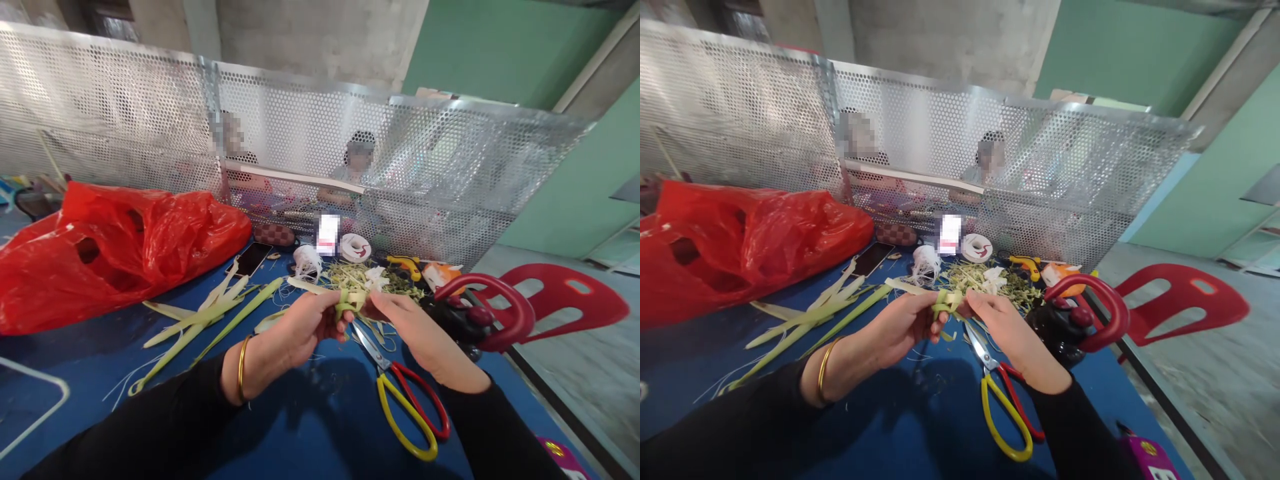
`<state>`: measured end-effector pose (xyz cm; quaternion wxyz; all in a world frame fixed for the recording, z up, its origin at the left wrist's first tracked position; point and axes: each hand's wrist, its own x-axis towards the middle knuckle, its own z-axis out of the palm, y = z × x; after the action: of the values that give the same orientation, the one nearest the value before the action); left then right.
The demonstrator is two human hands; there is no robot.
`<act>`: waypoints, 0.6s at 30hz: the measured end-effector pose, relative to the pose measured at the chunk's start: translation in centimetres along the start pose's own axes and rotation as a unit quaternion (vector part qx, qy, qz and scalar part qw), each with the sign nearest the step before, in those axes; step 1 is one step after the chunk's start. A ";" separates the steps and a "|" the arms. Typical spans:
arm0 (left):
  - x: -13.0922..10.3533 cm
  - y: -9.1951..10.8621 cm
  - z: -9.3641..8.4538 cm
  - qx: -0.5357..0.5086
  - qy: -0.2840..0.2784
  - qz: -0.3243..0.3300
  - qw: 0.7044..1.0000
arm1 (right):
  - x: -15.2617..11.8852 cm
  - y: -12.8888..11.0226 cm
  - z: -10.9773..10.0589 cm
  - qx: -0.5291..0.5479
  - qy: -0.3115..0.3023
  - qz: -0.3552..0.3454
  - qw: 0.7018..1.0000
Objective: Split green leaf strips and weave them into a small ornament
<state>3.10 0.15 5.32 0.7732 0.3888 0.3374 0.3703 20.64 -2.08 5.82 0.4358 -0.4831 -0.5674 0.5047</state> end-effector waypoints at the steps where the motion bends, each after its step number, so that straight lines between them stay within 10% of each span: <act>1: -0.1 0.0 0.1 0.006 -0.003 -0.006 1.000 | 0.1 0.2 0.6 0.066 -0.021 0.016 0.997; 10: -0.1 -0.7 0.0 0.138 -0.032 -0.053 0.988 | 0.3 0.7 1.5 0.258 0.058 0.040 0.964; 18: -0.4 -0.9 0.4 0.176 -0.028 -0.040 0.983 | 0.6 1.4 2.4 -0.013 0.190 -0.087 0.978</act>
<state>3.51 -0.65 4.85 0.7161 0.5154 0.3909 0.2623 18.36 -1.84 4.21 0.5719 -0.5242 -0.5206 0.3567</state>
